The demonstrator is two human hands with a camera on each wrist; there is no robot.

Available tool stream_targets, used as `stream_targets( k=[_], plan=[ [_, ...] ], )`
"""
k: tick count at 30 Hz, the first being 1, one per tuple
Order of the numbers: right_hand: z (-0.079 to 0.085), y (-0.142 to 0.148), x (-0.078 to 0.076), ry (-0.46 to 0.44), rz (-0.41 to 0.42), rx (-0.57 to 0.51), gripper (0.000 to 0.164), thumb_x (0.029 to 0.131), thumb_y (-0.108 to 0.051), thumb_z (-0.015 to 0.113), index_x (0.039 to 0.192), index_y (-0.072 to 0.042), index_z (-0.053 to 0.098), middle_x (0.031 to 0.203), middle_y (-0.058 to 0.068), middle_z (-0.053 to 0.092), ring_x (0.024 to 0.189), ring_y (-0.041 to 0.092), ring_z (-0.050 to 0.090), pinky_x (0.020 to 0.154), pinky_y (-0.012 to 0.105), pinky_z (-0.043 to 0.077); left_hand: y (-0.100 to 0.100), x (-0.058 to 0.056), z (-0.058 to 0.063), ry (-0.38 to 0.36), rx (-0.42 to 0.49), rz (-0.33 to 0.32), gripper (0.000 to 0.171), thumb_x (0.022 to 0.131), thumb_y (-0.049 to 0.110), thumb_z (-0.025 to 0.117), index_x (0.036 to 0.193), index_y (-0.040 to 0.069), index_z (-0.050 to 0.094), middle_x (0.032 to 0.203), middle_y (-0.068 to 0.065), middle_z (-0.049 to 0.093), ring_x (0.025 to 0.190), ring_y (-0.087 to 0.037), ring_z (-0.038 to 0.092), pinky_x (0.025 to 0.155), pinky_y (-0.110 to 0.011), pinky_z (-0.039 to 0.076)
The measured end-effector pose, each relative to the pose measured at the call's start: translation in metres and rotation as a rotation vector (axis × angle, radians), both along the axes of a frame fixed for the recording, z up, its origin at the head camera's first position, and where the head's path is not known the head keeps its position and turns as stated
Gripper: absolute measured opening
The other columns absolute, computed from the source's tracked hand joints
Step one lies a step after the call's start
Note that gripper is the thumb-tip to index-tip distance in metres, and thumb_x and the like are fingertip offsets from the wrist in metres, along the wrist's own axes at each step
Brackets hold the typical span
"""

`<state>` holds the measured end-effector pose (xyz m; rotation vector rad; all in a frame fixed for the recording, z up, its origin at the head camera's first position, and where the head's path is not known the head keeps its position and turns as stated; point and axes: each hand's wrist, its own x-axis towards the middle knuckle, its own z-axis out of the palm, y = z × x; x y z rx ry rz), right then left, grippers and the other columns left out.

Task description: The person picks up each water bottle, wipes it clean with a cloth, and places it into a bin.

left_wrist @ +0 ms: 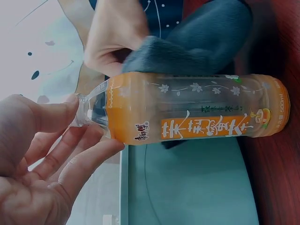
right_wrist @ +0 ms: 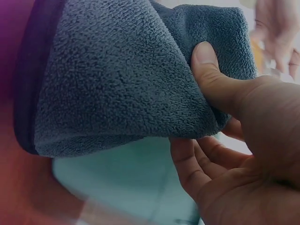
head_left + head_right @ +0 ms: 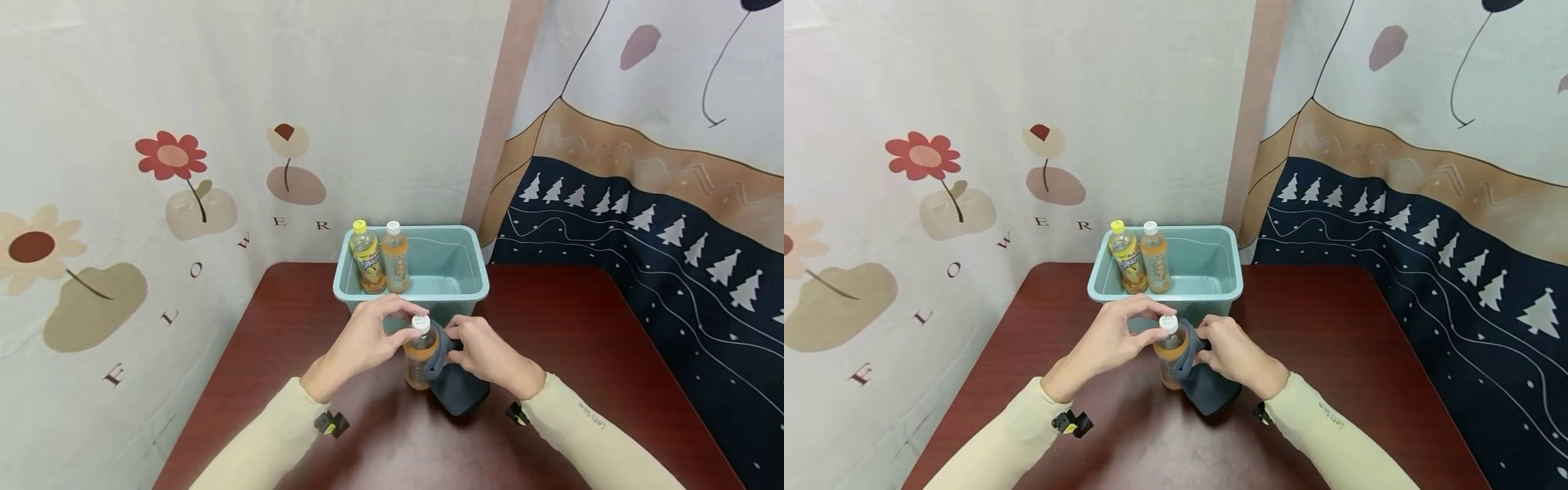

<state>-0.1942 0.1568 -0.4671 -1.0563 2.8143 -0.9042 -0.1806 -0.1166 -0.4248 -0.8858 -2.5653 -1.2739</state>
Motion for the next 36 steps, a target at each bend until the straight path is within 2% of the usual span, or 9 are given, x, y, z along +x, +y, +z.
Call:
stream_targets(
  k=[7,12,15,19,23,28,30,34,36],
  plan=[
    [-0.023,-0.003,-0.004,0.01,0.044,0.053,0.014,0.094,0.003,0.094,0.106,-0.004,0.09,0.108,0.009,0.078,0.097,0.021,0.081,0.075,0.021,0.066,0.0,0.001,0.001,-0.007,0.004,-0.001,0.034,0.1,0.012,0.094,0.132,0.021,0.086,0.127,0.003,0.085,0.109,-0.016,0.086,0.099,-0.035,0.068],
    [-0.039,-0.008,-0.008,0.029,0.084,0.085,0.016,0.092,0.005,0.095,0.091,-0.006,0.084,0.1,0.01,0.077,0.09,0.018,0.079,0.068,0.019,0.059,-0.001,0.001,0.0,-0.006,0.002,0.001,0.033,0.101,0.012,0.094,0.132,0.02,0.086,0.126,0.003,0.085,0.11,-0.018,0.086,0.101,-0.037,0.068],
    [-0.051,-0.01,-0.01,0.028,0.102,0.111,0.032,0.092,0.01,0.092,0.077,-0.01,0.072,0.084,0.001,0.063,0.071,0.006,0.059,0.06,0.018,0.042,-0.001,0.001,0.0,-0.011,0.003,-0.002,0.033,0.101,0.012,0.093,0.132,0.019,0.086,0.127,0.003,0.085,0.111,-0.017,0.085,0.102,-0.038,0.068],
    [-0.061,-0.011,-0.014,-0.001,0.097,0.125,0.044,0.091,0.015,0.088,0.072,-0.014,0.06,0.076,-0.006,0.041,0.065,0.003,0.029,0.06,0.021,0.026,-0.001,0.001,0.001,-0.013,0.007,-0.007,0.033,0.101,0.012,0.093,0.133,0.018,0.086,0.128,0.003,0.085,0.113,-0.015,0.085,0.102,-0.038,0.068],
    [-0.064,-0.009,-0.018,-0.038,0.093,0.112,0.034,0.092,0.014,0.087,0.077,-0.011,0.07,0.077,0.0,0.053,0.064,0.003,0.032,0.06,0.021,0.027,-0.001,0.002,0.002,-0.009,0.006,-0.003,0.033,0.101,0.012,0.093,0.134,0.016,0.085,0.128,0.003,0.085,0.113,-0.016,0.085,0.102,-0.038,0.069],
    [-0.062,-0.007,-0.018,-0.039,0.098,0.083,0.018,0.093,0.014,0.085,0.094,-0.005,0.084,0.092,0.01,0.076,0.073,0.002,0.052,0.063,0.021,0.04,-0.001,0.002,0.001,-0.01,0.008,-0.001,0.033,0.101,0.012,0.093,0.134,0.016,0.085,0.128,0.003,0.085,0.113,-0.016,0.085,0.102,-0.038,0.069],
    [-0.06,-0.006,-0.017,-0.041,0.091,0.066,0.017,0.094,0.013,0.085,0.1,-0.003,0.086,0.097,0.01,0.079,0.078,0.002,0.06,0.066,0.021,0.045,0.0,0.001,0.0,-0.013,0.008,-0.003,0.034,0.101,0.012,0.093,0.134,0.019,0.085,0.128,0.004,0.085,0.113,-0.015,0.084,0.102,-0.038,0.068],
    [-0.053,-0.004,-0.014,-0.056,0.071,0.029,0.02,0.095,0.013,0.085,0.098,-0.007,0.086,0.098,0.005,0.077,0.085,0.004,0.066,0.07,0.021,0.051,0.0,0.0,-0.001,-0.017,0.008,-0.004,0.034,0.102,0.012,0.093,0.133,0.023,0.085,0.128,0.005,0.085,0.113,-0.014,0.084,0.102,-0.037,0.068],
    [-0.048,-0.004,-0.013,-0.062,0.059,0.012,0.022,0.095,0.012,0.085,0.098,-0.01,0.087,0.1,0.003,0.078,0.089,0.005,0.07,0.072,0.021,0.054,0.0,0.0,-0.001,-0.019,0.01,-0.006,0.034,0.102,0.012,0.093,0.133,0.021,0.085,0.128,0.005,0.085,0.113,-0.015,0.084,0.102,-0.038,0.068]
  ],
)
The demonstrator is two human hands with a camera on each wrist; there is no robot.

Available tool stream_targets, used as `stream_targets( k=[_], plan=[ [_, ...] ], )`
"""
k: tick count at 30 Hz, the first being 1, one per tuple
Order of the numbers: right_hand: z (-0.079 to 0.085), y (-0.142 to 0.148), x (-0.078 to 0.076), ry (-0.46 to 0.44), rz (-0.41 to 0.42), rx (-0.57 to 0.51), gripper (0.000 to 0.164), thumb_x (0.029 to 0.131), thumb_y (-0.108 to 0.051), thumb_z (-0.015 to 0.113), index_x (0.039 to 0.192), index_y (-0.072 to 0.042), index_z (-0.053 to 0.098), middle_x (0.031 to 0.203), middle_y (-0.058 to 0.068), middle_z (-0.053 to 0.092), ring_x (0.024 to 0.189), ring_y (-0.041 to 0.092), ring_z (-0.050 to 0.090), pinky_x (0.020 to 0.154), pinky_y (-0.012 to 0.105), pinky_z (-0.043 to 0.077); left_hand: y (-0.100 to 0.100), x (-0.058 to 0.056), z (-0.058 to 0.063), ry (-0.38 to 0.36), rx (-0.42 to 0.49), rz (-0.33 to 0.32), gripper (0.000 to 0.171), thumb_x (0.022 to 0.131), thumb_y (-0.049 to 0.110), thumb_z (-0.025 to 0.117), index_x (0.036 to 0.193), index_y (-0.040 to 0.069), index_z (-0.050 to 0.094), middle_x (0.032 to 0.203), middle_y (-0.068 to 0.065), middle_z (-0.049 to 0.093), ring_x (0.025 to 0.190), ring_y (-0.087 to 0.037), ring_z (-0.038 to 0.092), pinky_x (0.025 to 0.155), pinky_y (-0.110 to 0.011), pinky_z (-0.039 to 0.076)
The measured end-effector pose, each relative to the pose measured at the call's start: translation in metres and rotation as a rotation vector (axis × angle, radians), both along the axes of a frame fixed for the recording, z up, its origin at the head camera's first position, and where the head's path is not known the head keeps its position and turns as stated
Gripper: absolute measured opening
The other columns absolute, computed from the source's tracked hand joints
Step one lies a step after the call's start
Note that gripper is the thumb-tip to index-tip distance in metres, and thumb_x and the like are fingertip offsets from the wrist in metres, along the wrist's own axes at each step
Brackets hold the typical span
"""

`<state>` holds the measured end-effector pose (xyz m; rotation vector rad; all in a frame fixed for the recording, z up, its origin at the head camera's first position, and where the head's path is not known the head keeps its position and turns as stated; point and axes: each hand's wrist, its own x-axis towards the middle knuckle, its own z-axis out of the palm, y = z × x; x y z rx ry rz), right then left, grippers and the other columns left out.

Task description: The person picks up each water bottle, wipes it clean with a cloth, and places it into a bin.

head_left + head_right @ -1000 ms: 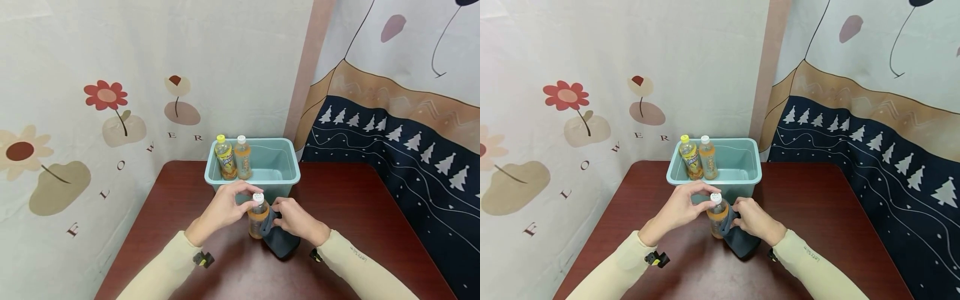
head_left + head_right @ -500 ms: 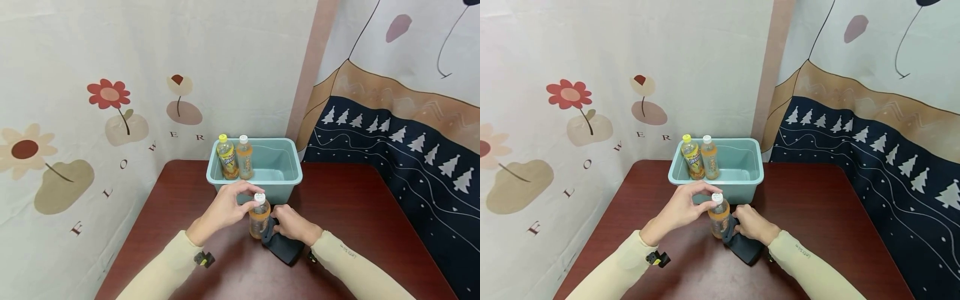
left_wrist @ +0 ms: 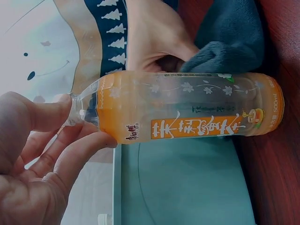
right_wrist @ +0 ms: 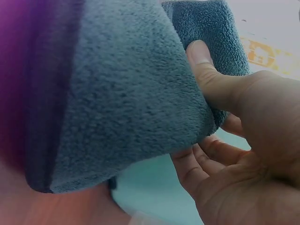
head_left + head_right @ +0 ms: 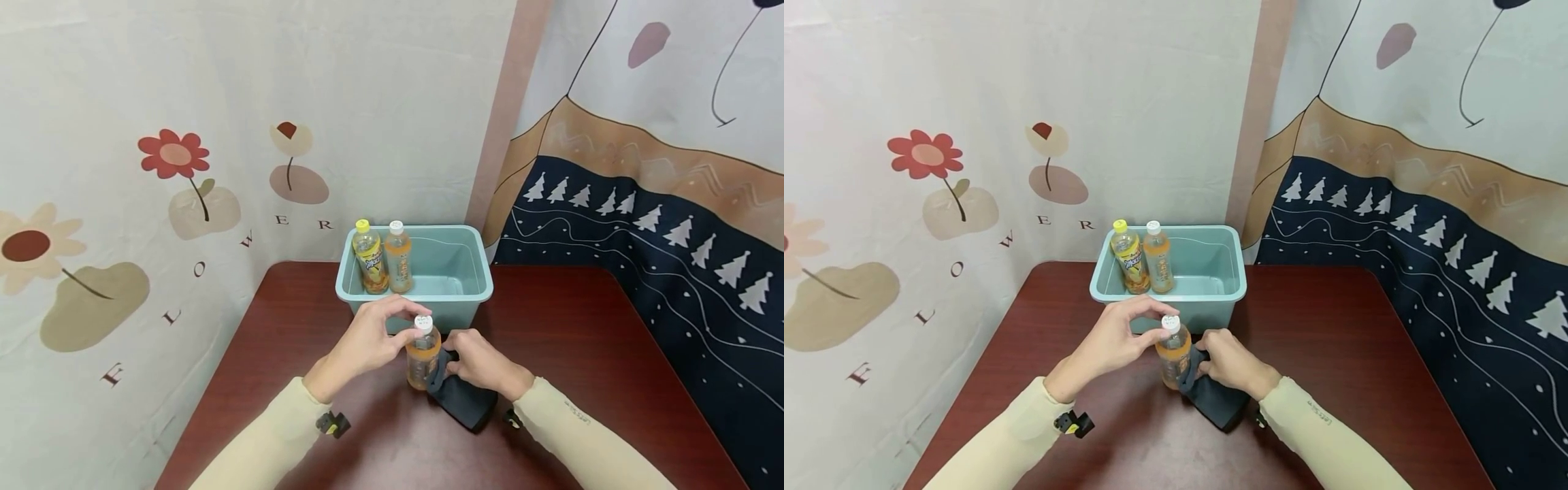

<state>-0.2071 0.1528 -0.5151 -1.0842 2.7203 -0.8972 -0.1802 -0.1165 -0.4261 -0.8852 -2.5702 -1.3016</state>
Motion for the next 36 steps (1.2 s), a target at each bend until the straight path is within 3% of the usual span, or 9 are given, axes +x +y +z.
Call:
stream_targets(
  k=[8,21,27,36],
  plan=[
    [0.028,0.004,0.004,0.025,-0.042,-0.024,0.025,0.098,0.0,0.092,0.119,-0.013,0.092,0.11,0.001,0.083,0.102,0.014,0.079,0.083,0.024,0.066,-0.001,0.001,0.002,-0.009,-0.003,0.001,0.034,0.102,0.012,0.093,0.134,0.021,0.085,0.128,0.005,0.084,0.115,-0.016,0.084,0.101,-0.036,0.068],
    [0.078,0.002,0.012,0.09,-0.091,-0.119,0.029,0.091,-0.011,0.102,0.119,-0.01,0.092,0.107,-0.001,0.082,0.098,0.01,0.075,0.082,0.024,0.067,0.0,-0.001,0.001,0.001,-0.021,0.007,0.035,0.101,0.01,0.093,0.134,0.021,0.085,0.128,0.004,0.085,0.115,-0.017,0.084,0.1,-0.036,0.068],
    [0.086,-0.003,0.015,0.148,-0.081,-0.168,0.031,0.09,-0.017,0.103,0.118,-0.011,0.093,0.104,-0.004,0.08,0.096,0.008,0.073,0.08,0.025,0.065,0.001,0.0,-0.001,0.023,-0.028,0.01,0.034,0.102,0.008,0.091,0.133,0.022,0.085,0.126,0.003,0.085,0.113,-0.016,0.084,0.099,-0.035,0.068],
    [0.085,-0.004,0.016,0.174,-0.075,-0.172,0.03,0.088,-0.017,0.105,0.115,-0.011,0.093,0.102,-0.004,0.078,0.094,0.008,0.073,0.081,0.025,0.066,0.0,0.0,-0.003,0.02,-0.033,0.016,0.036,0.102,0.008,0.092,0.133,0.023,0.085,0.128,0.004,0.084,0.116,-0.016,0.084,0.102,-0.037,0.068]
  ],
)
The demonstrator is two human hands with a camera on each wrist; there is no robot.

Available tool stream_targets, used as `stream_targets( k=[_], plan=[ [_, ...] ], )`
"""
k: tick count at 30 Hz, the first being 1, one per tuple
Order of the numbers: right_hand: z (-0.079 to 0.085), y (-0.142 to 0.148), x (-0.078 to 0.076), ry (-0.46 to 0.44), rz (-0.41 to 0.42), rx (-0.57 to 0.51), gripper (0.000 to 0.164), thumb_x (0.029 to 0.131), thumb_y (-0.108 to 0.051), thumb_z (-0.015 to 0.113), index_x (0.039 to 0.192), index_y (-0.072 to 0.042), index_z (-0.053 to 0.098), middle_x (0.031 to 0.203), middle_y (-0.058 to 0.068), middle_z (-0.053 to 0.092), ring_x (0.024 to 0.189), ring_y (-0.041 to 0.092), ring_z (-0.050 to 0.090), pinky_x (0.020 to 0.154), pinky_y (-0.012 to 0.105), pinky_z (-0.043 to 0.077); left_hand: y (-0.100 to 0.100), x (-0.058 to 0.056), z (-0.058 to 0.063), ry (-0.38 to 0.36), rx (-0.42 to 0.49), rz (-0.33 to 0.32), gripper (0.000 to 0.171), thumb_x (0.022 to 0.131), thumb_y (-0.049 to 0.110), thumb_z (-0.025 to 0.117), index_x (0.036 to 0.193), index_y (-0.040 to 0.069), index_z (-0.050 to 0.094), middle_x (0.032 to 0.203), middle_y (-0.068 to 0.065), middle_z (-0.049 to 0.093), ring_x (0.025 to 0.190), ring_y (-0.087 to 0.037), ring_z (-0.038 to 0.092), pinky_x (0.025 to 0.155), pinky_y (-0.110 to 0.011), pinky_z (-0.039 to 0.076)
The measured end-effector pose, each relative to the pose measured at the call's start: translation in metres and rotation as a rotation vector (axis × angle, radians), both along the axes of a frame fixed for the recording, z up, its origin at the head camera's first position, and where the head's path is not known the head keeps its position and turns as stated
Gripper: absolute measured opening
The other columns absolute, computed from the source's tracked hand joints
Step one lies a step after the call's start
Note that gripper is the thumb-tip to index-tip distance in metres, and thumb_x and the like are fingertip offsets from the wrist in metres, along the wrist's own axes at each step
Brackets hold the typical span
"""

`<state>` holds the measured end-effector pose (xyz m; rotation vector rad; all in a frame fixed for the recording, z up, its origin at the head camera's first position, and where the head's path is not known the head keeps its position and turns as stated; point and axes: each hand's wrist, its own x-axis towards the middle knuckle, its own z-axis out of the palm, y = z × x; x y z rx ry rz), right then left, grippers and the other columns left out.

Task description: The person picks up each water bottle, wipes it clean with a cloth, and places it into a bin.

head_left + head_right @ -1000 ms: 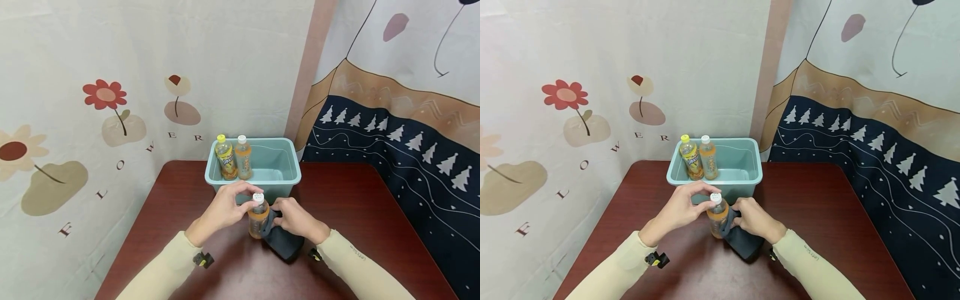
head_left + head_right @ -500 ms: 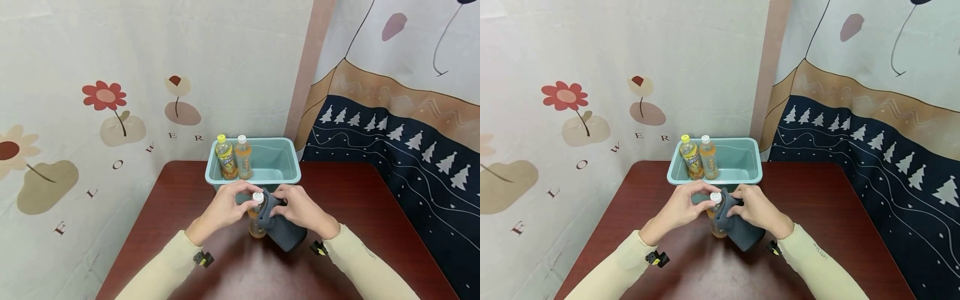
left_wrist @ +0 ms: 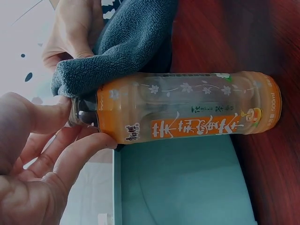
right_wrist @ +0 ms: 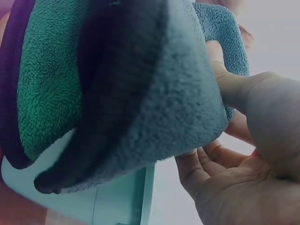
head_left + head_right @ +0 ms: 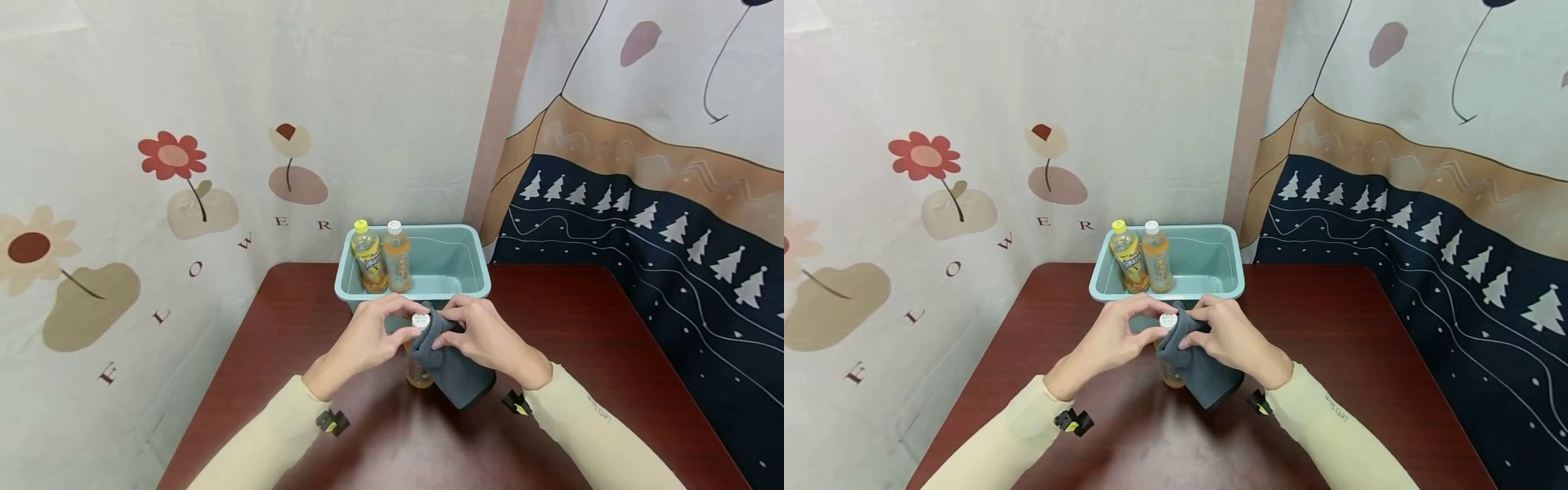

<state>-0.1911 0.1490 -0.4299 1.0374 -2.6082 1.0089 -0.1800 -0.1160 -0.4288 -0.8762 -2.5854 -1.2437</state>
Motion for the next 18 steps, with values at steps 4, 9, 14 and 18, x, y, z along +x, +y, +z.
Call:
stream_targets(
  k=[4,9,14,18],
  plan=[
    [0.0,0.0,0.0,-0.008,0.002,0.008,0.03,0.088,-0.017,0.104,0.115,-0.01,0.093,0.101,-0.004,0.077,0.094,0.008,0.072,0.08,0.025,0.065,0.0,0.0,0.0,-0.004,-0.005,0.001,0.036,0.102,0.008,0.091,0.134,0.023,0.085,0.128,0.004,0.084,0.116,-0.016,0.084,0.101,-0.037,0.068],
    [0.0,0.001,0.0,-0.031,0.005,0.051,0.033,0.089,-0.017,0.104,0.118,-0.009,0.092,0.104,-0.002,0.077,0.097,0.011,0.072,0.081,0.026,0.066,0.0,0.0,0.001,-0.009,-0.001,-0.004,0.035,0.102,0.009,0.092,0.134,0.022,0.084,0.128,0.004,0.084,0.117,-0.017,0.084,0.102,-0.037,0.068],
    [-0.003,0.003,0.0,-0.06,-0.003,0.1,0.034,0.088,-0.015,0.104,0.119,-0.006,0.092,0.106,0.001,0.077,0.098,0.012,0.073,0.079,0.023,0.067,0.0,0.0,0.0,-0.007,-0.01,-0.008,0.034,0.102,0.01,0.092,0.134,0.021,0.083,0.128,0.004,0.084,0.118,-0.017,0.084,0.104,-0.039,0.069],
    [-0.012,0.005,0.0,-0.09,-0.002,0.121,0.029,0.09,-0.012,0.102,0.117,-0.008,0.093,0.105,0.001,0.078,0.097,0.012,0.074,0.078,0.022,0.067,0.001,0.001,0.001,-0.003,-0.016,-0.008,0.033,0.103,0.011,0.091,0.133,0.02,0.082,0.128,0.003,0.083,0.119,-0.018,0.083,0.105,-0.04,0.069]
  ],
)
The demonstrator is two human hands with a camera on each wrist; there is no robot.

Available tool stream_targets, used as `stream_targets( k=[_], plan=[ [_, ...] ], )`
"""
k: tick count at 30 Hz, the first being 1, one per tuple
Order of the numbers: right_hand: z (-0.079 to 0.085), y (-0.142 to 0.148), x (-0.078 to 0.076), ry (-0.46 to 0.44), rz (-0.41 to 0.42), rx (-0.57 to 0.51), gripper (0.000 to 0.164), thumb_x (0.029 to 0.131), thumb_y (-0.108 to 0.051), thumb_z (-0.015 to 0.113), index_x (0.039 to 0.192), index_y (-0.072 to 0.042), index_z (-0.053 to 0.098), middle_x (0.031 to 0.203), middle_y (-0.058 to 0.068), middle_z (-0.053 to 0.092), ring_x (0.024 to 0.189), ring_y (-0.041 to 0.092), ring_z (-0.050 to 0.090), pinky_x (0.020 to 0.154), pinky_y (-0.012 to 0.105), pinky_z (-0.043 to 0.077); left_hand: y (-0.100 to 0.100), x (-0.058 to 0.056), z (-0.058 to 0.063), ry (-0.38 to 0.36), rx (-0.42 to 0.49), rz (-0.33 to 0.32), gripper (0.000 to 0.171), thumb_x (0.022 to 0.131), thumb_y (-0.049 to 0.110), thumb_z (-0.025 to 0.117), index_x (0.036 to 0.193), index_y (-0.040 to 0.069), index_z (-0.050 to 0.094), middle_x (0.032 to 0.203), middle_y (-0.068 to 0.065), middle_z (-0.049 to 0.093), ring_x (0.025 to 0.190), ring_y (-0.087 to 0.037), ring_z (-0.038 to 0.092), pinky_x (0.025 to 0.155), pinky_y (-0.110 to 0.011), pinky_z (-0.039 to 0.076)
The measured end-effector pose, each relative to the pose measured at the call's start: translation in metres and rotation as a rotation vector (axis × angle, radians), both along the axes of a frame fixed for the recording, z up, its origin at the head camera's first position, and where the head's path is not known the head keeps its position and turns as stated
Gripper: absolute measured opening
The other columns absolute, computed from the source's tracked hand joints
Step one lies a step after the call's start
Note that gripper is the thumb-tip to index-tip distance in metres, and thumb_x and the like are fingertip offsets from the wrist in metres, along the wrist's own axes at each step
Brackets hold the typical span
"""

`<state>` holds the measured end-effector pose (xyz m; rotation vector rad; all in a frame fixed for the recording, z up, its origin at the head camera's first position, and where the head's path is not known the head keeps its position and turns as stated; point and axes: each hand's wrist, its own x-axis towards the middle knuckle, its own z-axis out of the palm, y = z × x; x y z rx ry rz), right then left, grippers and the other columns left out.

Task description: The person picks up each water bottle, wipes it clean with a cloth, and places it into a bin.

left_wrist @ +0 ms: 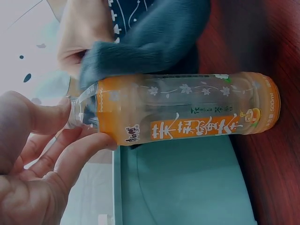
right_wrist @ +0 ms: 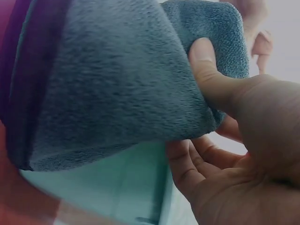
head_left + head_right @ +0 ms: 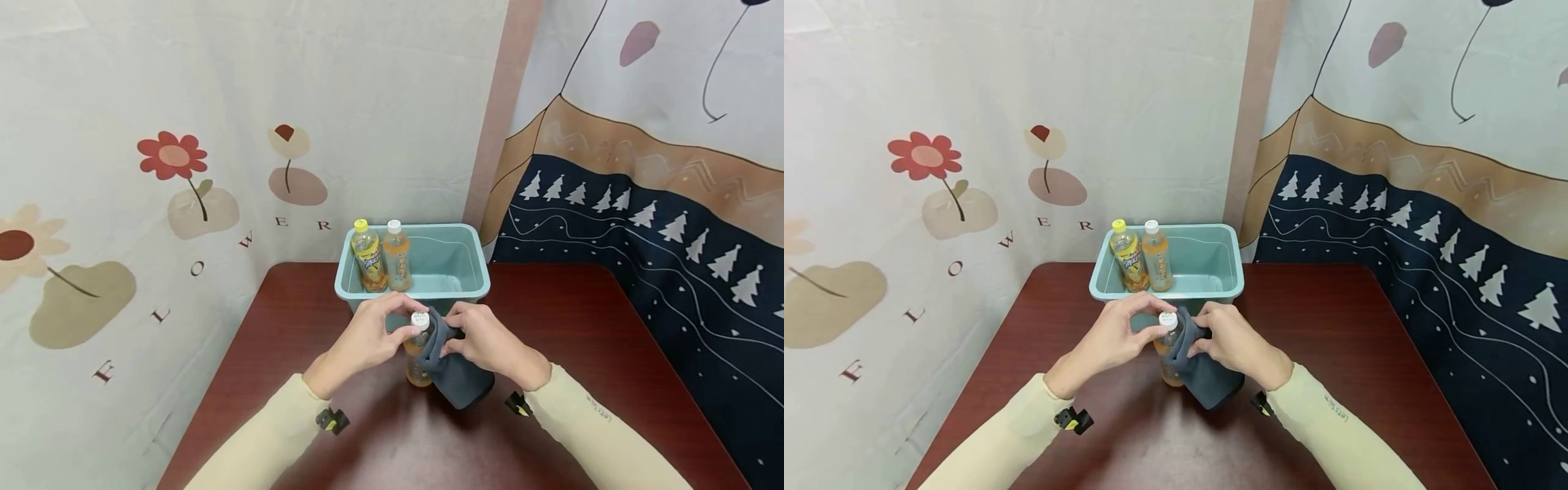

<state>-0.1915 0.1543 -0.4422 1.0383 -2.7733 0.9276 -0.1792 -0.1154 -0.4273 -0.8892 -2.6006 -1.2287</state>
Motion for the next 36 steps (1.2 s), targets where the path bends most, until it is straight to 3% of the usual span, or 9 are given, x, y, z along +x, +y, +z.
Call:
stream_targets(
  k=[6,11,17,21,28,32,36],
  plan=[
    [-0.025,0.002,-0.005,-0.047,0.039,0.035,0.015,0.094,-0.01,0.099,0.107,-0.014,0.093,0.1,0.0,0.077,0.092,0.008,0.071,0.074,0.019,0.061,0.002,0.001,0.004,0.009,0.004,-0.008,0.033,0.102,0.01,0.091,0.133,0.017,0.082,0.128,0.002,0.083,0.119,-0.018,0.082,0.107,-0.042,0.069],
    [-0.053,-0.002,-0.011,-0.064,0.09,0.061,0.011,0.093,-0.005,0.098,0.097,-0.012,0.091,0.089,0.0,0.075,0.082,0.002,0.065,0.065,0.019,0.048,0.002,0.003,0.003,0.008,0.009,-0.01,0.032,0.103,0.01,0.091,0.133,0.018,0.081,0.128,0.002,0.083,0.119,-0.018,0.081,0.107,-0.042,0.069],
    [-0.08,-0.003,-0.017,-0.12,0.114,0.08,0.017,0.095,-0.001,0.096,0.087,-0.014,0.087,0.064,-0.003,0.055,0.062,-0.003,0.047,0.059,0.019,0.029,0.002,0.001,0.001,0.02,0.009,-0.018,0.032,0.104,0.01,0.09,0.133,0.016,0.081,0.129,0.002,0.083,0.12,-0.019,0.082,0.107,-0.041,0.069],
    [-0.087,-0.004,-0.019,-0.168,0.098,0.071,0.015,0.095,0.0,0.094,0.091,-0.014,0.089,0.062,-0.006,0.053,0.06,-0.002,0.042,0.06,0.02,0.028,0.001,0.0,0.001,0.026,0.012,-0.021,0.031,0.103,0.01,0.09,0.133,0.015,0.081,0.129,0.002,0.083,0.119,-0.018,0.082,0.106,-0.04,0.069],
    [-0.081,0.001,-0.018,-0.183,0.09,0.044,0.018,0.098,0.002,0.09,0.101,-0.016,0.092,0.071,-0.006,0.066,0.068,-0.001,0.048,0.063,0.02,0.034,0.003,0.001,0.002,0.024,0.019,-0.03,0.031,0.104,0.011,0.09,0.133,0.016,0.081,0.129,0.002,0.083,0.119,-0.018,0.081,0.106,-0.04,0.069],
    [-0.064,0.003,-0.016,-0.137,0.073,0.007,0.018,0.098,-0.002,0.092,0.104,-0.019,0.093,0.089,-0.007,0.08,0.083,0.0,0.063,0.07,0.02,0.049,0.003,0.002,0.002,0.015,0.022,-0.024,0.03,0.104,0.011,0.09,0.133,0.015,0.082,0.129,0.002,0.083,0.12,-0.018,0.082,0.107,-0.039,0.069],
    [-0.038,0.005,-0.013,-0.111,0.042,-0.031,0.02,0.098,-0.002,0.092,0.108,-0.019,0.094,0.1,-0.004,0.083,0.093,0.005,0.07,0.076,0.022,0.059,0.003,0.001,0.003,0.02,0.021,-0.013,0.03,0.103,0.009,0.091,0.132,0.013,0.082,0.127,0.002,0.084,0.118,-0.019,0.083,0.106,-0.04,0.069]
  ],
)
